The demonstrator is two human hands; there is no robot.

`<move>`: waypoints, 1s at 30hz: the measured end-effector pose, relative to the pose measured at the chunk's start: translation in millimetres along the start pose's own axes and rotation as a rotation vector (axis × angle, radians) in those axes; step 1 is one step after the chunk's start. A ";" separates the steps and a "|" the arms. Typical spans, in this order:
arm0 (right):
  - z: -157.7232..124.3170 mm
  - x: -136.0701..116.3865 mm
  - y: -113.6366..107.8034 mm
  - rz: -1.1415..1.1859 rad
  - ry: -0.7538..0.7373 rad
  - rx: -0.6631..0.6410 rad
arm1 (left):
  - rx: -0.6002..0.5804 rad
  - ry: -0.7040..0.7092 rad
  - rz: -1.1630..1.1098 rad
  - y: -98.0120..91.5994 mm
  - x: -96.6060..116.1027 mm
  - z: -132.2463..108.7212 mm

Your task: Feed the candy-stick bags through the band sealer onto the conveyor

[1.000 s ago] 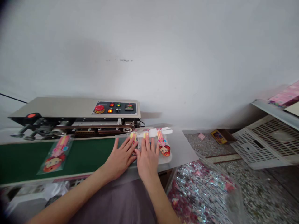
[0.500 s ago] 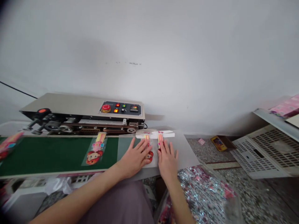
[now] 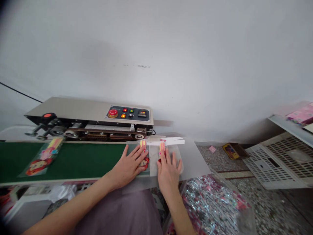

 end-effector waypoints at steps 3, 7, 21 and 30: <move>-1.6 -14.3 -4.9 0.024 -0.015 0.058 | -0.014 -0.052 0.033 -5.9 -15.0 -11.6; -1.6 -39.5 -22.3 0.089 -0.056 0.104 | 0.049 -0.124 0.100 -27.6 -42.4 -36.4; 92.3 -15.6 -25.1 0.336 -0.097 0.074 | -0.038 -0.003 -0.048 19.6 37.0 4.3; 92.5 -17.7 -18.6 0.380 -0.104 0.076 | 0.059 0.027 -0.073 16.2 32.5 -2.8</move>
Point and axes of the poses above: each hand's wrist, its own z-axis towards the middle knuckle, its own y-axis out of the palm, x = y × z, the point moved 8 cm from there along z, towards the middle knuckle, and after that the axes turned 14 degrees about -z, right-handed, at the moved point
